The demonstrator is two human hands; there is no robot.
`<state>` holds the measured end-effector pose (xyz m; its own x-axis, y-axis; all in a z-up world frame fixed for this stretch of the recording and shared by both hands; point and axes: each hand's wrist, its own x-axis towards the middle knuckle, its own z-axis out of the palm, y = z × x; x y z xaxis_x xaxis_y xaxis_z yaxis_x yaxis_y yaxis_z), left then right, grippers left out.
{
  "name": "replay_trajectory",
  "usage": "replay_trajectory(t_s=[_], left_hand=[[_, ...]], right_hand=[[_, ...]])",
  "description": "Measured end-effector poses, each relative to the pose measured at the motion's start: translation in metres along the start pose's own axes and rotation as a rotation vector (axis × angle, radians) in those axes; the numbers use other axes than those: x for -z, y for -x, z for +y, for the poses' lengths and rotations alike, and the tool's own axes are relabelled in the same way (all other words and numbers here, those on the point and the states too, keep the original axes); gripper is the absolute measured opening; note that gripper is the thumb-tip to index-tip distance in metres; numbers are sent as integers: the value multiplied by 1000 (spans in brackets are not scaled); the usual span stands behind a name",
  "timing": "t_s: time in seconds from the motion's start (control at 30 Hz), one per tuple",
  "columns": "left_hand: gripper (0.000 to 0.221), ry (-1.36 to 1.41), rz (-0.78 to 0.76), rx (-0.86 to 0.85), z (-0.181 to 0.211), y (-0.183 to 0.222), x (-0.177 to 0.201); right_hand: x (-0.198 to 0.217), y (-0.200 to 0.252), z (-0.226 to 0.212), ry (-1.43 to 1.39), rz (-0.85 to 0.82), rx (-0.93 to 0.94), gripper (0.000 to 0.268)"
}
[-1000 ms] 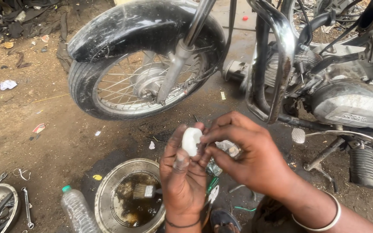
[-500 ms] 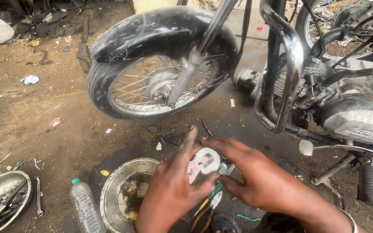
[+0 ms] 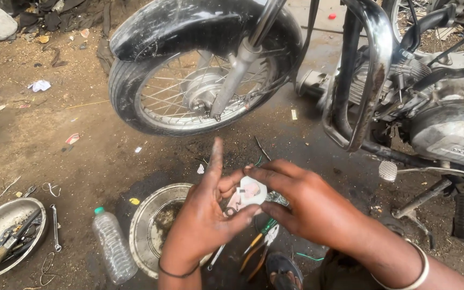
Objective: Inspecting and disassembling a motorcycle carburetor for repair.
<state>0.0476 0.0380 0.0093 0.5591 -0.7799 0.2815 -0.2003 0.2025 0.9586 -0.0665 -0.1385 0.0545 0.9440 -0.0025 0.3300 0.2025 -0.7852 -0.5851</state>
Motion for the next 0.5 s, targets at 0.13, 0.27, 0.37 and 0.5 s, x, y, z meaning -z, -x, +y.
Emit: replay_trajectory(t_s=[0.13, 0.27, 0.37, 0.5], left_hand=[[124, 122, 22, 25, -8, 2, -1], [113, 199, 15, -144, -17, 11, 12], [65, 486, 241, -232, -37, 11, 24], [30, 1142, 629, 61, -63, 8, 12]], right_hand=[[-4, -4, -6, 10, -14, -60, 61], [-14, -5, -13, -12, 29, -115, 58], [-24, -9, -9, -56, 69, -101, 55], [-42, -22, -16, -93, 41, -207, 55]])
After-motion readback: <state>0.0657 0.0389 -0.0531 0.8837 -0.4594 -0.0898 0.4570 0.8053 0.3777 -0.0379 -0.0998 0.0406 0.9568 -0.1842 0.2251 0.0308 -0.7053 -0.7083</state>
